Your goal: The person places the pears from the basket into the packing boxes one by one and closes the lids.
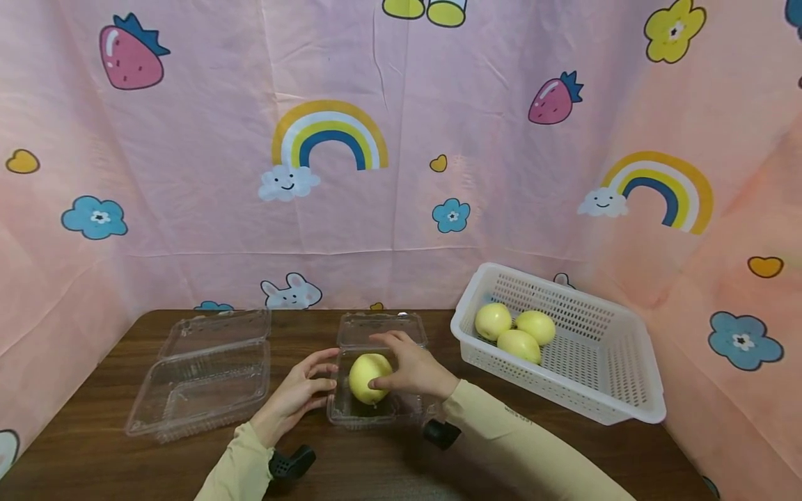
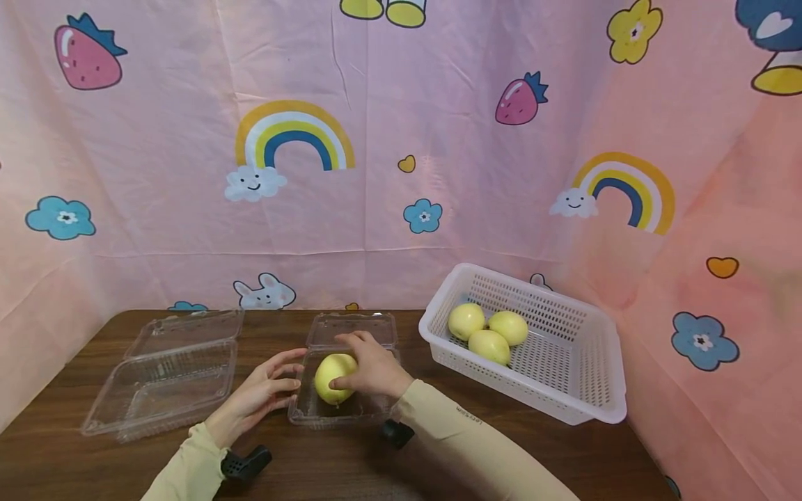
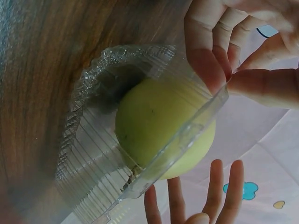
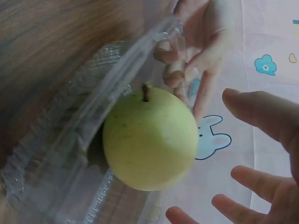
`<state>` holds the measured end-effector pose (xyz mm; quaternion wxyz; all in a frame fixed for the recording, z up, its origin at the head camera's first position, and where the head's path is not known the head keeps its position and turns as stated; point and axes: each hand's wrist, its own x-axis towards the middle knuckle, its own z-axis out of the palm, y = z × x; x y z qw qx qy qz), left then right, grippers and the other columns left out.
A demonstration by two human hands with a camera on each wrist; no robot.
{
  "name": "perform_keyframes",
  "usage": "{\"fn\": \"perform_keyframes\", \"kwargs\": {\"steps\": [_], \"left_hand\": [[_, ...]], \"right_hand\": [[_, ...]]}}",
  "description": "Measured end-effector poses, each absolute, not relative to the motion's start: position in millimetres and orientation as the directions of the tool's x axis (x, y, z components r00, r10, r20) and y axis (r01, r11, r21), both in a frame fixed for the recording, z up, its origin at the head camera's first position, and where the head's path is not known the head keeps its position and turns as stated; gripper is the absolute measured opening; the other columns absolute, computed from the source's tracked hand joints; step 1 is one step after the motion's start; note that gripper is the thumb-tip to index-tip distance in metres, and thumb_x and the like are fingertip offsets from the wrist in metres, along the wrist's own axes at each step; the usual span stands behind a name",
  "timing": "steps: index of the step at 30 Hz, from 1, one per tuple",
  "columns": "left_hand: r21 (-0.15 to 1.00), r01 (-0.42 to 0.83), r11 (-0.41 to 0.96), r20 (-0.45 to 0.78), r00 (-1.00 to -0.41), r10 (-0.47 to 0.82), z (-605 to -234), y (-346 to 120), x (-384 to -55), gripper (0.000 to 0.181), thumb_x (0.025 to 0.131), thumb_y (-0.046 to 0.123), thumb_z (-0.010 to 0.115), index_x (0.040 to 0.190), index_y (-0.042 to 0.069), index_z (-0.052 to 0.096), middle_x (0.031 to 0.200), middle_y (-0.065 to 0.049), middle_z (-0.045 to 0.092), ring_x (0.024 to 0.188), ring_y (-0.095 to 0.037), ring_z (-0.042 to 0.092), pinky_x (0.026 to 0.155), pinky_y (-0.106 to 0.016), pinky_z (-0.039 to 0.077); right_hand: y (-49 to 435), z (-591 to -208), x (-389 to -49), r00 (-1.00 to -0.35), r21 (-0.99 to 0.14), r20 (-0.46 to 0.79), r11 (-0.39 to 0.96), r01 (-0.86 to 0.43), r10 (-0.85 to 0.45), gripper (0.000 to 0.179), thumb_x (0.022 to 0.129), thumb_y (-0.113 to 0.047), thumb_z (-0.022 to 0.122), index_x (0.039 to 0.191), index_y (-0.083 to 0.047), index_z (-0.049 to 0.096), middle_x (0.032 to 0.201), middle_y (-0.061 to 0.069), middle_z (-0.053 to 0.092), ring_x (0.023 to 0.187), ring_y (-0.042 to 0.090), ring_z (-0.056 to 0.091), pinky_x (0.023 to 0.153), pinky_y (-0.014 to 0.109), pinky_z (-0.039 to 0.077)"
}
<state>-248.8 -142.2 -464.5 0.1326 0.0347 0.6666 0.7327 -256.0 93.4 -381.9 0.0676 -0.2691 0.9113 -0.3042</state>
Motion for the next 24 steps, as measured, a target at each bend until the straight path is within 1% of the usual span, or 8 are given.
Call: {"fn": "perform_keyframes", "kwargs": {"steps": [5, 9, 12, 17, 20, 24], "left_hand": [[0.985, -0.151, -0.083, -0.129, -0.964, 0.231, -463.8, -141.3, -250.3, 0.057, 0.093, -0.004, 0.053, 0.146, 0.005, 0.036, 0.126, -0.024, 0.04, 0.086, -0.022, 0.051, 0.073, -0.036, 0.05], [0.986, -0.146, -0.082, -0.123, -0.964, 0.235, -464.1, -140.9, -249.9, 0.056, 0.093, -0.004, 0.053, 0.146, 0.005, 0.036, 0.126, -0.025, 0.04, 0.085, -0.021, 0.051, 0.073, -0.035, 0.05], [0.987, -0.14, -0.082, -0.117, -0.963, 0.241, -464.3, -141.4, -249.5, 0.056, 0.093, -0.004, 0.053, 0.146, 0.004, 0.035, 0.125, -0.023, 0.04, 0.085, -0.02, 0.051, 0.074, -0.035, 0.05], [0.987, -0.14, -0.081, -0.117, -0.962, 0.245, -463.5, -141.9, -248.5, 0.056, 0.094, -0.003, 0.053, 0.147, 0.004, 0.034, 0.124, -0.022, 0.041, 0.085, -0.02, 0.051, 0.075, -0.035, 0.05], [0.986, -0.147, -0.084, -0.124, -0.965, 0.232, -463.1, -141.4, -248.1, 0.056, 0.094, -0.003, 0.054, 0.146, 0.005, 0.036, 0.124, -0.021, 0.042, 0.085, -0.021, 0.051, 0.074, -0.035, 0.05], [0.985, -0.15, -0.085, -0.128, -0.966, 0.227, -462.6, -141.5, -247.9, 0.055, 0.094, -0.004, 0.053, 0.146, 0.005, 0.036, 0.125, -0.022, 0.041, 0.085, -0.022, 0.05, 0.073, -0.035, 0.05]], "right_hand": [[99.5, -375.8, -258.5, -0.847, -0.596, 0.046, 0.666, -0.449, -0.53, 0.072, 0.08, -0.03, 0.079, 0.143, -0.015, 0.047, 0.141, 0.01, 0.042, 0.119, 0.032, 0.05, 0.091, 0.049, 0.045], [105.2, -368.9, -258.1, -0.856, -0.599, 0.038, 0.674, -0.432, -0.515, 0.07, 0.081, -0.031, 0.079, 0.142, -0.016, 0.048, 0.141, 0.009, 0.043, 0.107, 0.027, 0.057, 0.087, 0.044, 0.046], [110.7, -363.5, -257.0, -0.861, -0.613, 0.034, 0.67, -0.419, -0.507, 0.069, 0.082, -0.031, 0.078, 0.142, -0.015, 0.047, 0.141, 0.01, 0.043, 0.102, 0.027, 0.057, 0.083, 0.043, 0.047], [120.6, -356.8, -255.6, -0.865, -0.632, 0.038, 0.659, -0.409, -0.501, 0.067, 0.084, -0.028, 0.077, 0.142, -0.014, 0.047, 0.14, 0.011, 0.043, 0.107, 0.031, 0.054, 0.082, 0.044, 0.048], [126.0, -352.2, -254.7, -0.871, -0.642, 0.042, 0.655, -0.399, -0.489, 0.066, 0.084, -0.027, 0.077, 0.142, -0.016, 0.047, 0.139, 0.011, 0.043, 0.11, 0.031, 0.054, 0.084, 0.044, 0.048], [133.7, -344.9, -252.9, -0.884, -0.678, 0.022, 0.643, -0.356, -0.467, 0.066, 0.085, -0.025, 0.076, 0.143, -0.016, 0.046, 0.138, 0.011, 0.043, 0.106, 0.03, 0.053, 0.08, 0.043, 0.049]]}}
